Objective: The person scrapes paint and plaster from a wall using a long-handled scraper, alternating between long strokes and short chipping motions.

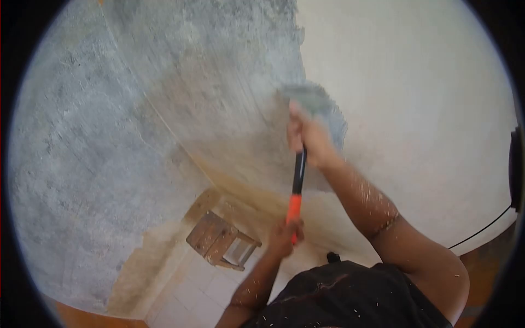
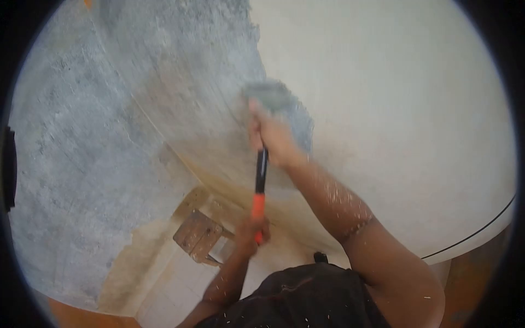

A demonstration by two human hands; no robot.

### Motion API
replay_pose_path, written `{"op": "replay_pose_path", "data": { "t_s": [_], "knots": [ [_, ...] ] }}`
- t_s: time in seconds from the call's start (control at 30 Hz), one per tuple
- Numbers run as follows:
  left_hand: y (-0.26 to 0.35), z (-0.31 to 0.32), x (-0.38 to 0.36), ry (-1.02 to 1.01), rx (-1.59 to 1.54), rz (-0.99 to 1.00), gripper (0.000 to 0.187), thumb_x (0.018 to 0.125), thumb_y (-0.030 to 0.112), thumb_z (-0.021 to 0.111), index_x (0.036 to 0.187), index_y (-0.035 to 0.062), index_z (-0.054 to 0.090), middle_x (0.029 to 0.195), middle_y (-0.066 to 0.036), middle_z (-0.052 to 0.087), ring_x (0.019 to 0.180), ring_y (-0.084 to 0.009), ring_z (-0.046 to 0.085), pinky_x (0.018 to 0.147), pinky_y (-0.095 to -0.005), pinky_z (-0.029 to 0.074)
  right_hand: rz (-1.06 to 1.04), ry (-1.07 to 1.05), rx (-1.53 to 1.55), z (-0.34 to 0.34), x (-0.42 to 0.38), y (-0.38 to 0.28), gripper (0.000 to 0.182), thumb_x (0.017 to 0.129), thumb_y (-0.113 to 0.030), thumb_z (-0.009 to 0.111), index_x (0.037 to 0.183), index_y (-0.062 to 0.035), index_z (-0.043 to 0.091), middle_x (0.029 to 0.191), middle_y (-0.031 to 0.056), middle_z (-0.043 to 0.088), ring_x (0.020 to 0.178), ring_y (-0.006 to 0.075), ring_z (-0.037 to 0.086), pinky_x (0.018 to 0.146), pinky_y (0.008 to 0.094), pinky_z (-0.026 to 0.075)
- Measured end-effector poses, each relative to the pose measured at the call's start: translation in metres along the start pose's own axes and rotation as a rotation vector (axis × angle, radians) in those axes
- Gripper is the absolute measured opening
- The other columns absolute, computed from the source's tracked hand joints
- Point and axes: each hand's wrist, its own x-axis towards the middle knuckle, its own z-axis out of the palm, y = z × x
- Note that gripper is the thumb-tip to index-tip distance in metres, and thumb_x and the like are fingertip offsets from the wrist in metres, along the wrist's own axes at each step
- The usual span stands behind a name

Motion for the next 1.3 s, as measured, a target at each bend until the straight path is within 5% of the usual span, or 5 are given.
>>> {"op": "replay_pose_path", "data": {
  "t_s": [0.17,0.43,0.57,1.03,1.3],
  "knots": [
    [0.061,0.002,0.022,-0.139,0.088,0.148,0.039,0.090,0.037,0.044,0.065,0.0063,0.048,0.050,0.000,0.044,0.043,-0.0062,0.039,0.040,-0.0221,0.029,-0.183,-0.157,0.195,0.035,-0.003,-0.063,0.027,0.088,-0.033,0.053,0.072,-0.0159,0.040,0.054,-0.0071,0.036,0.039,0.0021,0.031,0.031,0.0175,0.026],
    [0.007,0.000,-0.032,-0.001,0.021,-0.217,0.044,0.087,0.042,0.046,0.063,0.0052,0.049,0.047,-0.001,0.042,0.039,-0.0079,0.036,0.039,-0.0219,0.026,0.129,0.070,0.132,-0.013,-0.030,0.012,0.027,0.088,-0.035,0.052,0.072,-0.0166,0.040,0.051,-0.0069,0.034,0.036,0.0055,0.032,0.033,0.0199,0.027],
    [0.054,-0.015,-0.019,0.034,0.049,-0.040,0.036,0.088,0.034,0.049,0.068,0.0035,0.051,0.050,-0.001,0.044,0.040,-0.0068,0.039,0.039,-0.0212,0.028,0.079,-0.206,0.358,0.010,-0.008,-0.023,0.028,0.087,-0.039,0.052,0.072,-0.0175,0.040,0.053,-0.0076,0.036,0.037,0.0038,0.029,0.034,0.0190,0.026],
    [0.049,-0.013,-0.010,0.017,0.060,0.081,0.032,0.088,0.031,0.051,0.071,0.0027,0.052,0.052,0.001,0.045,0.040,-0.0064,0.037,0.039,-0.0212,0.028,-0.003,-0.315,0.399,0.019,0.002,-0.033,0.028,0.086,-0.037,0.055,0.073,-0.0165,0.041,0.052,-0.0060,0.035,0.037,0.0048,0.030,0.033,0.0200,0.025],
    [-0.017,0.005,-0.030,-0.037,-0.213,-0.220,0.027,0.088,0.027,0.049,0.075,0.0030,0.050,0.053,0.001,0.044,0.042,-0.0065,0.038,0.040,-0.0215,0.029,0.232,0.031,0.192,-0.025,-0.019,0.020,0.028,0.088,-0.038,0.052,0.071,-0.0171,0.040,0.051,-0.0084,0.033,0.036,0.0031,0.026,0.031,0.0183,0.025]
  ]
}}
